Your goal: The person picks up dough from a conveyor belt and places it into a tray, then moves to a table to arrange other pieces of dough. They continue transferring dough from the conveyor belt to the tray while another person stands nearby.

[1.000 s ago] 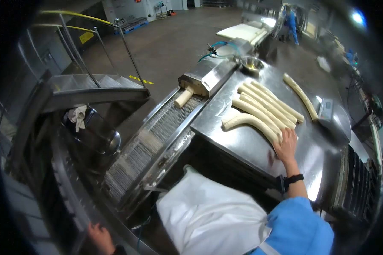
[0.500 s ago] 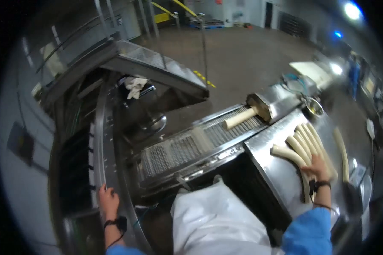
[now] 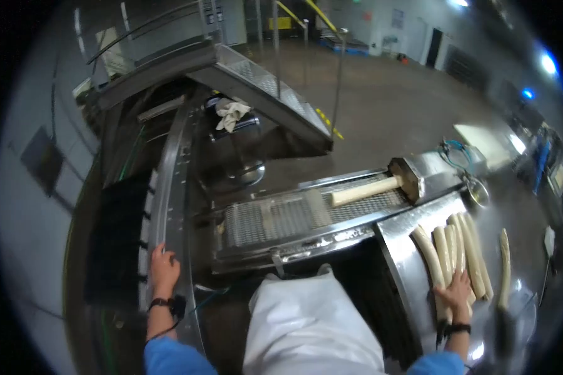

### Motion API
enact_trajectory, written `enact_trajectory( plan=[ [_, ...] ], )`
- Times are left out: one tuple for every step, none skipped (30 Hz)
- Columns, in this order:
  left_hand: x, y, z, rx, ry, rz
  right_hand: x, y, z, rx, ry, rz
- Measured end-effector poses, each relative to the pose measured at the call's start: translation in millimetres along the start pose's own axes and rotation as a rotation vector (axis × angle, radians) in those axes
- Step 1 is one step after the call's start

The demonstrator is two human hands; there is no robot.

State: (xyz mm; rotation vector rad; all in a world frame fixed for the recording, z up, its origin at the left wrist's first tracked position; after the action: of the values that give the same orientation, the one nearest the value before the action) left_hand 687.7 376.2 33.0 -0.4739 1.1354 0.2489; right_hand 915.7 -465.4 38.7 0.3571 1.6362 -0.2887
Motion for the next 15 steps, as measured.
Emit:
enact_trajectory(
  plan=[
    [-1.5, 1.2, 1.1, -0.003, -0.017, -0.003, 7.5, -5.0, -8.4, -0.032, -0.027, 0.010],
    [-0.9, 1.0, 0.4, 0.014, -0.012, -0.006, 16.9, -18.0, -13.1, -0.164, -0.111, 0.070],
    [-6.0, -4.9, 0.6, -0.028, 0.002, -0.009, 14.7, -29.9, -30.3, -0.110, -0.106, 0.070],
    [-2.3, -1.6, 0.7, 0.000, 0.002, 0.013, 5.1, -26.1, -48.2, -0.069, -0.102, 0.049],
    [-8.0, -8.9, 0.0, -0.004, -0.003, -0.005, -2.5, -27.8, -62.2, -0.027, -0.103, 0.029],
    [-6.5, -7.7, -0.5, 0.014, -0.012, -0.013, -3.0, -43.3, -70.6, 0.039, -0.078, 0.050],
    [3.0, 3.1, -0.3, 0.065, -0.006, 0.050, -6.4, -57.8, -76.6, 0.094, -0.092, 0.055],
    [6.4, 7.1, -0.1, 0.054, 0.015, 0.046, -4.6, -67.7, -82.1, 0.104, -0.089, 0.086],
    [6.9, 8.8, 0.0, 0.086, -0.021, 0.065, 1.9, -79.2, -88.1, 0.114, -0.084, 0.118],
    [12.6, 14.6, 0.4, 0.102, -0.027, 0.074, 11.0, -96.2, -88.4, 0.155, -0.125, 0.167],
    [12.8, 16.1, 0.9, 0.103, -0.037, 0.068, 25.7, -111.0, -88.9, 0.201, -0.134, 0.172],
    [26.3, 30.9, 4.0, 0.087, 0.023, 0.077, 32.3, -126.3, -90.8, 0.240, -0.213, 0.366],
    [18.6, 15.3, 5.8, -0.005, 0.096, 0.071, 34.4, -143.1, -96.7, 0.270, -0.300, 0.558],
    [4.5, -1.8, 1.3, -0.100, 0.168, 0.068, 42.6, -152.3, -101.2, 0.366, -0.268, 0.753],
    [-3.8, -11.0, 3.9, -0.071, 0.168, 0.057, 42.2, -147.2, -100.6, 0.391, -0.284, 0.758]
  ],
)
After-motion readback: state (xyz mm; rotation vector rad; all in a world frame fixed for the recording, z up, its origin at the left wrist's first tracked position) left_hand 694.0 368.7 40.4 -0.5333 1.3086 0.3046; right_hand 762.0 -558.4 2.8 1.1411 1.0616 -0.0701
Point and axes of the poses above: each hand's wrist, its own z-axis towards the middle knuckle, its own x-axis out of the palm, y = z × x, the point moved 10 cm from there along z, towards the middle knuckle, and after that the axes turned 9 degrees about x, right-handed, at the moved point
